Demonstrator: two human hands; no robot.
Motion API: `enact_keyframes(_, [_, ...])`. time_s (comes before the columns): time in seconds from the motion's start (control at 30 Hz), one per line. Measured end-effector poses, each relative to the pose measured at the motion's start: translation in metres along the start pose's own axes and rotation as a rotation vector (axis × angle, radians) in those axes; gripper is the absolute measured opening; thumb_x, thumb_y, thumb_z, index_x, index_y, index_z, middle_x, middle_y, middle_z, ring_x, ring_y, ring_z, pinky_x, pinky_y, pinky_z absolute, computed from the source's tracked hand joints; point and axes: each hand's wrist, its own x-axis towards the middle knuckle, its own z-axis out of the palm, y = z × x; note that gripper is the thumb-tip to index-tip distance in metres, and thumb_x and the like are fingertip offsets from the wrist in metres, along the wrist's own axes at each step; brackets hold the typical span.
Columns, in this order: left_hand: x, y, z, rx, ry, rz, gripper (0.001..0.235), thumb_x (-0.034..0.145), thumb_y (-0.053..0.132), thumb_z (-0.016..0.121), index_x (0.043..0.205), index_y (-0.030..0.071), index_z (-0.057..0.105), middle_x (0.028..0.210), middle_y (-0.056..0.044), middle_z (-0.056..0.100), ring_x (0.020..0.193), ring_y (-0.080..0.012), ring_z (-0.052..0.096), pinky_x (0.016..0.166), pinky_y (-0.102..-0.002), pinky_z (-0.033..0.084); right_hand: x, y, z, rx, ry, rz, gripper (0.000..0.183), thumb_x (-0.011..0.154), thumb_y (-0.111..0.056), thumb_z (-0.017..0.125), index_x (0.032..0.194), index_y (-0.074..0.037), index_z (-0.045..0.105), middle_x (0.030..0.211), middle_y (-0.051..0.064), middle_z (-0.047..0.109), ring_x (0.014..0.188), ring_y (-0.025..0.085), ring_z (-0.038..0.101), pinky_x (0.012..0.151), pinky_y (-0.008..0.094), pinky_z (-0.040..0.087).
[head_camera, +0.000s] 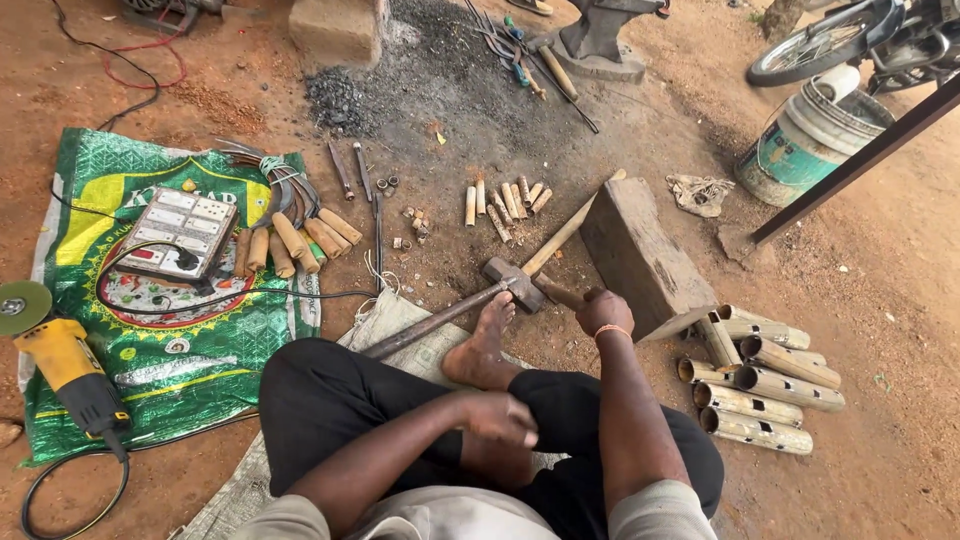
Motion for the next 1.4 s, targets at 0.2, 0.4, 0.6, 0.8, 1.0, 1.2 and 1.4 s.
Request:
enact_keyframes(0.2, [-0.017, 0.095, -0.03, -0.199, 0.585, 0.076, 0.069, 0.091, 0.06, 0.06, 0.133, 0.005, 0.062, 0.127, -0.017, 0.072, 0.121, -0.0271, 0.069, 0.106, -0.041, 0.053, 0.015, 0.001, 0.007, -0.026, 0.001, -0.005, 0.033, 0.09, -0.031, 0.069, 0.121, -0.028, 0.075, 0.122, 0.01, 0.074, 0.113, 0.03, 0.07, 0.098, 0.042, 0.056])
enact_keyframes(0.4, [0.028, 0.046, -0.019, 0.228, 0.715, 0.283, 0.064, 0.102, 0.058, 0.051, 0.138, 0.005, 0.059, 0.135, -0.017, 0.065, 0.13, -0.0347, 0.06, 0.111, -0.048, 0.046, 0.031, 0.017, 0.017, -0.028, 0.022, -0.066, 0.032, 0.088, -0.033, 0.07, 0.118, -0.028, 0.078, 0.123, 0.011, 0.074, 0.115, 0.031, 0.069, 0.099, 0.042, 0.055])
enact_keyframes(0.6, [0.005, -0.041, -0.053, 0.621, 0.306, -0.342, 0.062, 0.094, 0.049, 0.063, 0.142, 0.011, 0.061, 0.149, -0.021, 0.054, 0.142, -0.0371, 0.045, 0.114, -0.056, 0.037, 0.044, 0.037, 0.024, -0.037, 0.009, -0.124, 0.034, 0.088, -0.039, 0.069, 0.119, -0.029, 0.078, 0.122, 0.009, 0.075, 0.116, 0.031, 0.07, 0.099, 0.042, 0.056])
enact_keyframes(0.8, [0.021, -0.039, -0.064, 0.81, 0.571, -0.343, 0.064, 0.085, 0.053, 0.067, 0.135, 0.014, 0.063, 0.162, -0.022, 0.034, 0.156, -0.049, 0.014, 0.113, -0.07, 0.016, 0.048, 0.032, 0.017, -0.198, -0.091, -0.107, 0.051, 0.088, -0.065, 0.068, 0.118, -0.025, 0.078, 0.127, 0.012, 0.07, 0.12, 0.032, 0.066, 0.103, 0.042, 0.053])
enact_keyframes(1.0, [0.031, 0.039, -0.062, 0.33, 0.43, -0.241, 0.073, 0.094, 0.068, 0.043, 0.133, 0.01, 0.063, 0.143, -0.019, 0.056, 0.141, -0.0376, 0.041, 0.12, -0.065, 0.017, 0.036, 0.021, 0.009, -0.013, -0.018, -0.036, 0.035, 0.09, -0.037, 0.072, 0.123, -0.029, 0.075, 0.125, 0.008, 0.073, 0.116, 0.03, 0.069, 0.099, 0.042, 0.055])
enact_keyframes(1.2, [0.018, 0.077, -0.044, 0.418, 0.162, -0.378, 0.084, 0.101, 0.074, 0.033, 0.117, 0.003, 0.076, 0.118, -0.019, 0.073, 0.118, -0.0332, 0.067, 0.106, -0.052, 0.046, 0.04, 0.038, 0.008, 0.022, -0.029, -0.036, 0.035, 0.087, -0.037, 0.074, 0.122, -0.033, 0.076, 0.124, 0.006, 0.074, 0.113, 0.028, 0.07, 0.1, 0.04, 0.055])
enact_keyframes(1.4, [0.019, 0.014, 0.026, 0.386, 0.223, -0.314, 0.076, 0.097, 0.074, 0.037, 0.141, 0.018, 0.063, 0.125, -0.015, 0.071, 0.116, -0.032, 0.068, 0.099, -0.054, 0.046, 0.054, 0.086, 0.026, 0.03, -0.029, -0.067, 0.035, 0.088, -0.039, 0.075, 0.122, -0.031, 0.076, 0.12, 0.008, 0.075, 0.109, 0.031, 0.072, 0.098, 0.041, 0.057])
